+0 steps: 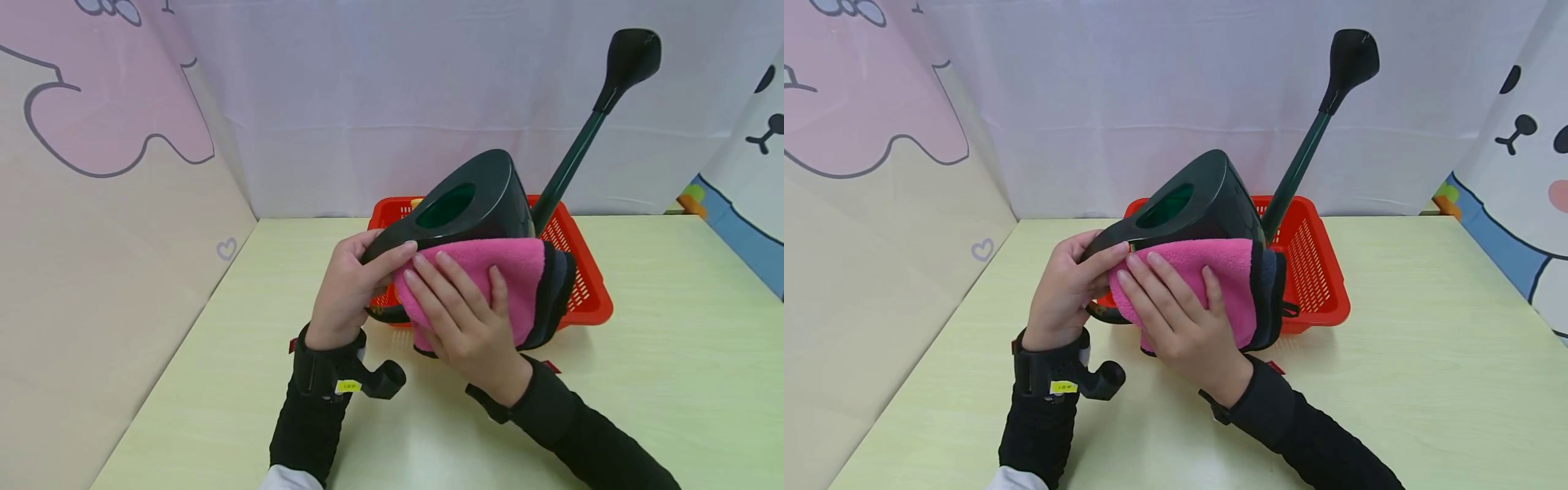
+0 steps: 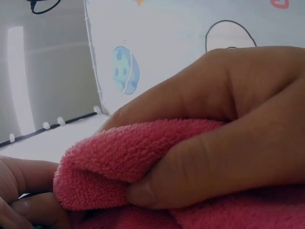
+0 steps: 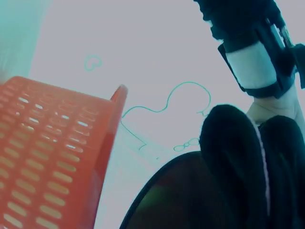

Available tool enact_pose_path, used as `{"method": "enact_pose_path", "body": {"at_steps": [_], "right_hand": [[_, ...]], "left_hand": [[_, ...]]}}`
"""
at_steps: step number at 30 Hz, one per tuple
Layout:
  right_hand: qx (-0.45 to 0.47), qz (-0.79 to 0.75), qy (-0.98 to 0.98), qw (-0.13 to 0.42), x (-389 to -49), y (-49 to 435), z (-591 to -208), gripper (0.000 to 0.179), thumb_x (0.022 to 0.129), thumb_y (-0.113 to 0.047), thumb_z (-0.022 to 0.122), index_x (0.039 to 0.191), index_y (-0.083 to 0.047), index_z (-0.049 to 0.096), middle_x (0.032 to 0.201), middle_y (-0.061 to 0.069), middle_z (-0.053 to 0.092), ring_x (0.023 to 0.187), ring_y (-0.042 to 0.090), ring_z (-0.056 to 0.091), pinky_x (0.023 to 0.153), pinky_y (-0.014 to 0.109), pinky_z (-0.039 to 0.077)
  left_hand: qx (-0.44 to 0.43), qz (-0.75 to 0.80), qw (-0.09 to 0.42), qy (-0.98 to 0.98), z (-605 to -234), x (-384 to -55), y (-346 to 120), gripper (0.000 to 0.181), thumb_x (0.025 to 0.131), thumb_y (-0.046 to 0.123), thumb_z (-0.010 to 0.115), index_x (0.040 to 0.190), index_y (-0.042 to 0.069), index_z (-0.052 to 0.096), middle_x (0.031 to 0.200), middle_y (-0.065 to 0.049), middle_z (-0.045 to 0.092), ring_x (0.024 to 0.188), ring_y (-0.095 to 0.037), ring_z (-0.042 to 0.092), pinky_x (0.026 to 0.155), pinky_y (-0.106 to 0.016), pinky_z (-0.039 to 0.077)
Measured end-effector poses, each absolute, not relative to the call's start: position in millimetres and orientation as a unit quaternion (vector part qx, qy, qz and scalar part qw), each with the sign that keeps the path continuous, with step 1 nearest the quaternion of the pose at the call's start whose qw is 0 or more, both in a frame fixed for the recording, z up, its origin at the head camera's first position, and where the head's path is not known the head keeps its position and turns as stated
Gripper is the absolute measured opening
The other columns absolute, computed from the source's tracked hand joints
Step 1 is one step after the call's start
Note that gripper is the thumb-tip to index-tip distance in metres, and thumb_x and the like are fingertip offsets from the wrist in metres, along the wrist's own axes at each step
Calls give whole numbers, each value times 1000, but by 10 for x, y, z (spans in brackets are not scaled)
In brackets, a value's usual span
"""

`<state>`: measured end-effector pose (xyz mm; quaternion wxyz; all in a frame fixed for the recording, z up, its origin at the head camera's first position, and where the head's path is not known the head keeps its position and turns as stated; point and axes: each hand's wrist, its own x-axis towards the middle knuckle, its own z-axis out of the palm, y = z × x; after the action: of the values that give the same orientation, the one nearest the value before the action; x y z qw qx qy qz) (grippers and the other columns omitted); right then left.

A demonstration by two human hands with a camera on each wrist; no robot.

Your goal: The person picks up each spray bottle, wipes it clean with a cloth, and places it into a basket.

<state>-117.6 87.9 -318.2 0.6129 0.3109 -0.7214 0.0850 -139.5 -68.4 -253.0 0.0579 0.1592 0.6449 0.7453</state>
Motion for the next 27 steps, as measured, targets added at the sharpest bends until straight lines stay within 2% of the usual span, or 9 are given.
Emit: {"method": "enact_pose_path", "body": {"at_steps": [3,7,12,16,19,21,23,26,27], "right_hand": [[323,86,-733,592,-1163,893,-3165,32,89,-24,55,116,-7,60,116,13,63,115,30,49,112,49,12],[314,136,-734,587,-1190,985,-3096,33,90,-25,54,117,-7,58,119,13,61,122,28,46,112,48,15],[282,275,-710,584,-1261,1126,-2986,38,93,-32,49,118,-4,57,124,12,58,127,25,44,109,49,21],[255,385,-679,571,-1332,1246,-2888,43,92,-33,50,115,3,55,122,16,58,123,27,47,107,44,31],[240,446,-662,552,-1375,1343,-2835,40,89,-22,51,114,10,51,118,21,57,117,27,50,102,34,40],[224,483,-657,533,-1392,1416,-2823,36,86,-12,50,112,13,50,110,14,60,106,19,54,94,24,43],[197,517,-660,508,-1405,1499,-2819,29,83,-5,47,104,14,50,95,1,60,91,9,54,81,16,43],[154,560,-670,463,-1425,1617,-2825,17,85,-5,44,96,2,54,83,-15,48,76,2,46,67,15,36],[143,569,-672,452,-1435,1646,-2829,14,86,-6,45,95,-3,55,80,-15,46,73,2,45,65,16,35]], "left_hand": [[162,744,57,645,-2536,-1400,-674,13,86,12,55,94,2,55,60,2,46,52,-11,40,53,-20,38],[162,743,62,646,-2530,-1401,-657,10,87,12,55,90,3,53,59,2,44,51,-11,38,50,-21,35],[160,742,73,647,-2519,-1398,-650,7,87,12,54,84,6,51,58,1,39,50,-11,35,49,-22,30],[157,740,78,649,-2509,-1384,-653,8,87,12,55,83,6,50,57,1,38,50,-12,34,49,-23,29],[159,737,78,652,-2508,-1370,-663,9,88,12,55,82,7,50,56,1,38,49,-12,34,48,-22,29],[161,737,78,652,-2508,-1359,-672,9,87,11,55,82,7,50,55,1,38,48,-13,34,48,-22,29],[164,740,77,648,-2509,-1348,-681,8,87,11,55,82,7,50,55,1,38,48,-13,34,48,-21,29],[165,744,75,643,-2503,-1332,-689,7,87,11,55,84,7,50,55,1,38,47,-13,33,47,-20,29],[166,744,75,642,-2501,-1331,-689,7,87,11,55,84,7,50,55,1,38,47,-13,33,47,-20,29]]}}
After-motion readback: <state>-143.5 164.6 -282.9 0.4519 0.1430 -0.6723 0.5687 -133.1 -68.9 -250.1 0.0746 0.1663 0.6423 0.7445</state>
